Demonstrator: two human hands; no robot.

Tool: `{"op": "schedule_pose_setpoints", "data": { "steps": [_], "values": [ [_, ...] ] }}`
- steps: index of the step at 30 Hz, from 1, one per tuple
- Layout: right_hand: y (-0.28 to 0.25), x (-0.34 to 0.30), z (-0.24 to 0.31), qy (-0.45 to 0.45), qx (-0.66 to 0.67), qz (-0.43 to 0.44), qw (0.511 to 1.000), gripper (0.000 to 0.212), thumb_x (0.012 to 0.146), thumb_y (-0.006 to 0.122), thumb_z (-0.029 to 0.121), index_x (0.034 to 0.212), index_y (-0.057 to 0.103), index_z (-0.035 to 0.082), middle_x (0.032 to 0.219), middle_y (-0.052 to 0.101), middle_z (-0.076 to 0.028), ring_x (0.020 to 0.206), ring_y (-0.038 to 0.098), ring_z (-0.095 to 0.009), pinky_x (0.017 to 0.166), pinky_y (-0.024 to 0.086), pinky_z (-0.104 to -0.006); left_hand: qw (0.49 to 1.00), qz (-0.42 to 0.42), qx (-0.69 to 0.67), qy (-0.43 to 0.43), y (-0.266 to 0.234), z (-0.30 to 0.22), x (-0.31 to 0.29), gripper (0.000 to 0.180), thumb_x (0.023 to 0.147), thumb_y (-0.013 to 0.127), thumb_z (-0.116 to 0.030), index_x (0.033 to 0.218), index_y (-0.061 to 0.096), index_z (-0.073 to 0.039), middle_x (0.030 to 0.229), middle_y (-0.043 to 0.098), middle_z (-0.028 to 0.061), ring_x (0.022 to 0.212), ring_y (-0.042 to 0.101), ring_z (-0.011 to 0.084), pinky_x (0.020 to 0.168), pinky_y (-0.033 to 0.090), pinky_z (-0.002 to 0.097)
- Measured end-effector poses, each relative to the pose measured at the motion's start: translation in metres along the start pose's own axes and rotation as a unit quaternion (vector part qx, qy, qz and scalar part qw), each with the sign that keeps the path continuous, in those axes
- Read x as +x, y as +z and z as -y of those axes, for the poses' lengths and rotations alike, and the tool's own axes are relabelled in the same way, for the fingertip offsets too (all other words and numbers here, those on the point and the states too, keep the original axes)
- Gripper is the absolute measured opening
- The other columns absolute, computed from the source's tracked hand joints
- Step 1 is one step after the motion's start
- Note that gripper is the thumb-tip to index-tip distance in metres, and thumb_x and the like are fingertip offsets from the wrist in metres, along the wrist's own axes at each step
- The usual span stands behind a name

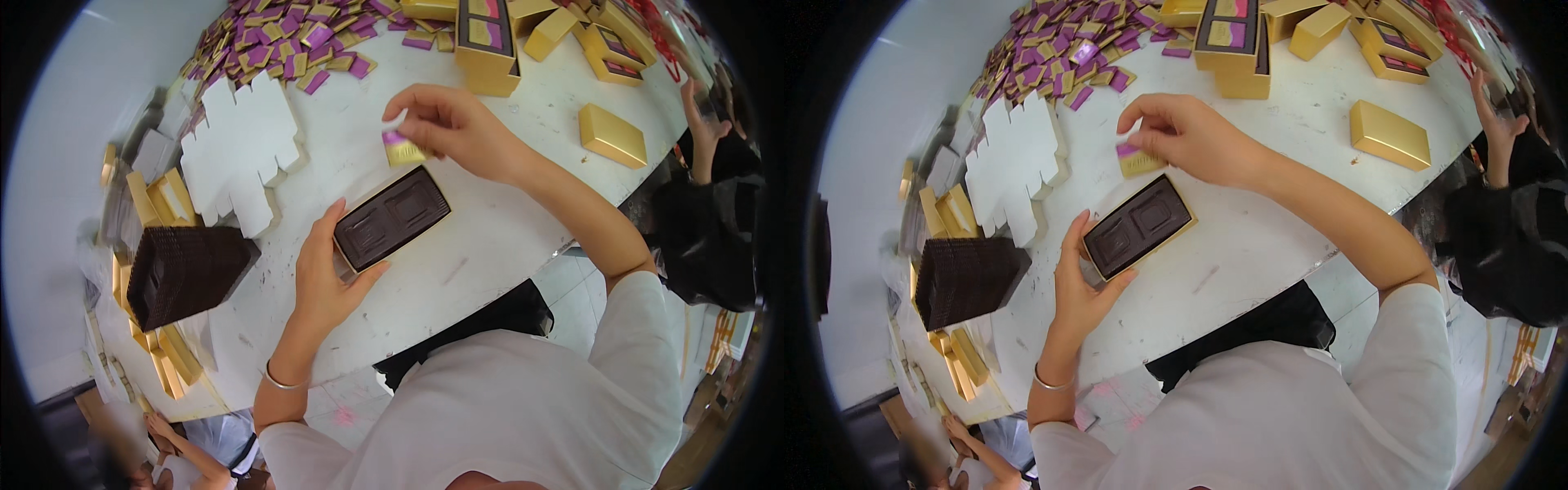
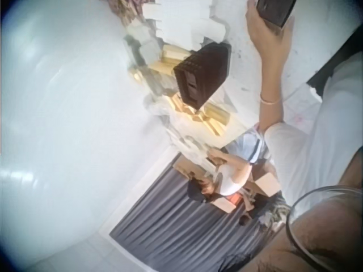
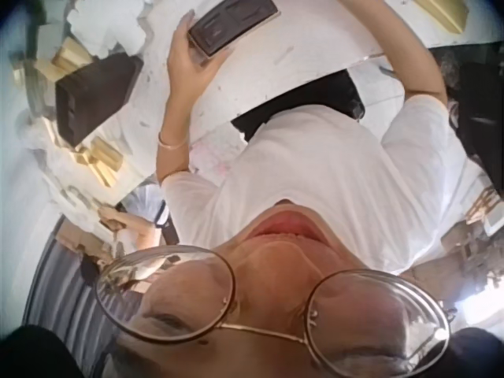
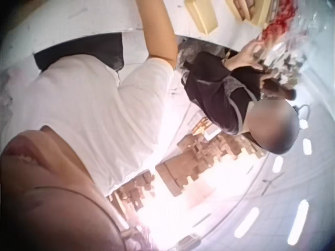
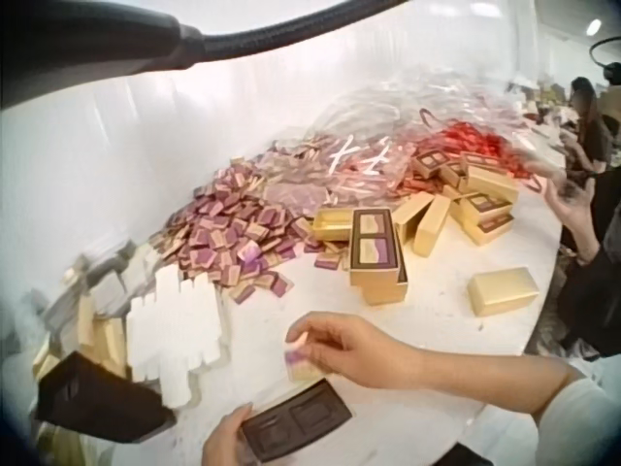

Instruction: The person assembles cosmetic compacts by placing a black plastic tray into a gold box, then inserting two small colored inserts into the tray. The person repeats this process with multiple units, stacking the finished compacts on the table.

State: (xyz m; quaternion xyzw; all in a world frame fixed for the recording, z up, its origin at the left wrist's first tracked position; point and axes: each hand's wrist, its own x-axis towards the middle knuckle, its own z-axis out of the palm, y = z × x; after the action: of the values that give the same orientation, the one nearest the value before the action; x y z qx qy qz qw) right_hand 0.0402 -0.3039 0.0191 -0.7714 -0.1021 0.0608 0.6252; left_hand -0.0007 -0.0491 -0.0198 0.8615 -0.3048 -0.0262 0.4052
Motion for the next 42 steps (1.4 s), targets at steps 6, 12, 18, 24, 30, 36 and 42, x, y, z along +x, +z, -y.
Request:
{"op": "schedule_pose_setpoints", "data": {
  "steps": [6,12,18,24,30,36,42],
  "values": [
    [0.033,-0.013,0.011,0.043,0.009,0.166,0.985,0.012,0.090,0.054,0.004,0.101,0.060,0.003,0.081,0.056,-0.001,0.074,0.051,-0.008,0.064,0.045,-0.0242,0.998,-0.017,-0.060,-0.001,0.005,0.001,0.002,0.090,0.066,0.081,-0.021,0.137,0.031,-0.001,0.115,0.056,0.0151,0.101,0.056,0.0320,0.086,0.044,0.0393],
    [0.047,-0.017,0.021,-0.042,-0.048,0.067,0.996,0.019,0.089,0.051,-0.001,0.105,0.059,0.003,0.089,0.056,-0.003,0.079,0.053,-0.011,0.067,0.046,-0.0258,0.999,-0.035,-0.028,0.011,0.004,0.004,0.000,0.090,0.067,0.081,-0.024,0.138,0.030,-0.003,0.110,0.055,0.0150,0.097,0.056,0.0318,0.083,0.044,0.0397],
    [0.034,-0.037,0.014,0.007,0.139,0.071,0.988,0.027,0.087,0.047,-0.005,0.111,0.058,0.001,0.103,0.055,-0.005,0.085,0.056,-0.012,0.068,0.048,-0.0261,0.999,-0.034,0.039,-0.001,0.006,-0.006,0.001,0.089,0.067,0.080,-0.027,0.137,0.031,-0.004,0.103,0.056,0.0144,0.090,0.056,0.0315,0.076,0.044,0.0401],
    [0.049,-0.048,-0.015,-0.302,-0.223,0.008,0.927,0.033,0.073,0.061,-0.004,0.106,0.061,-0.002,0.095,0.056,-0.009,0.080,0.058,-0.020,0.065,0.049,-0.0322,0.998,-0.051,0.021,-0.011,0.009,-0.008,0.005,0.088,0.064,0.082,-0.023,0.136,0.034,-0.007,0.102,0.057,0.0136,0.085,0.058,0.0283,0.072,0.047,0.0379],
    [0.058,-0.043,0.003,-0.438,-0.460,0.063,0.770,0.029,0.063,0.065,0.006,0.090,0.062,-0.002,0.090,0.054,-0.011,0.082,0.056,-0.025,0.067,0.047,-0.0324,0.998,-0.049,-0.005,-0.042,0.008,-0.010,0.004,0.089,0.063,0.082,-0.018,0.137,0.034,-0.007,0.102,0.057,0.0127,0.082,0.060,0.0251,0.067,0.050,0.0334],
    [0.063,-0.025,0.001,-0.364,-0.395,0.108,0.836,0.016,0.066,0.070,0.011,0.074,0.057,0.006,0.084,0.049,-0.005,0.083,0.049,-0.022,0.071,0.038,-0.0345,0.998,-0.039,0.025,-0.043,0.006,-0.010,0.002,0.089,0.064,0.082,-0.020,0.137,0.033,-0.006,0.104,0.057,0.0133,0.081,0.061,0.0253,0.066,0.050,0.0332],
    [0.058,-0.014,0.003,-0.168,-0.263,0.133,0.941,0.017,0.071,0.074,0.016,0.073,0.058,0.013,0.084,0.049,0.001,0.084,0.047,-0.019,0.076,0.031,-0.0342,0.999,-0.047,0.004,0.001,0.006,-0.009,0.006,0.092,0.064,0.083,-0.015,0.139,0.030,-0.004,0.106,0.061,0.0115,0.079,0.059,0.0169,0.068,0.047,0.0278]
  ]
}}
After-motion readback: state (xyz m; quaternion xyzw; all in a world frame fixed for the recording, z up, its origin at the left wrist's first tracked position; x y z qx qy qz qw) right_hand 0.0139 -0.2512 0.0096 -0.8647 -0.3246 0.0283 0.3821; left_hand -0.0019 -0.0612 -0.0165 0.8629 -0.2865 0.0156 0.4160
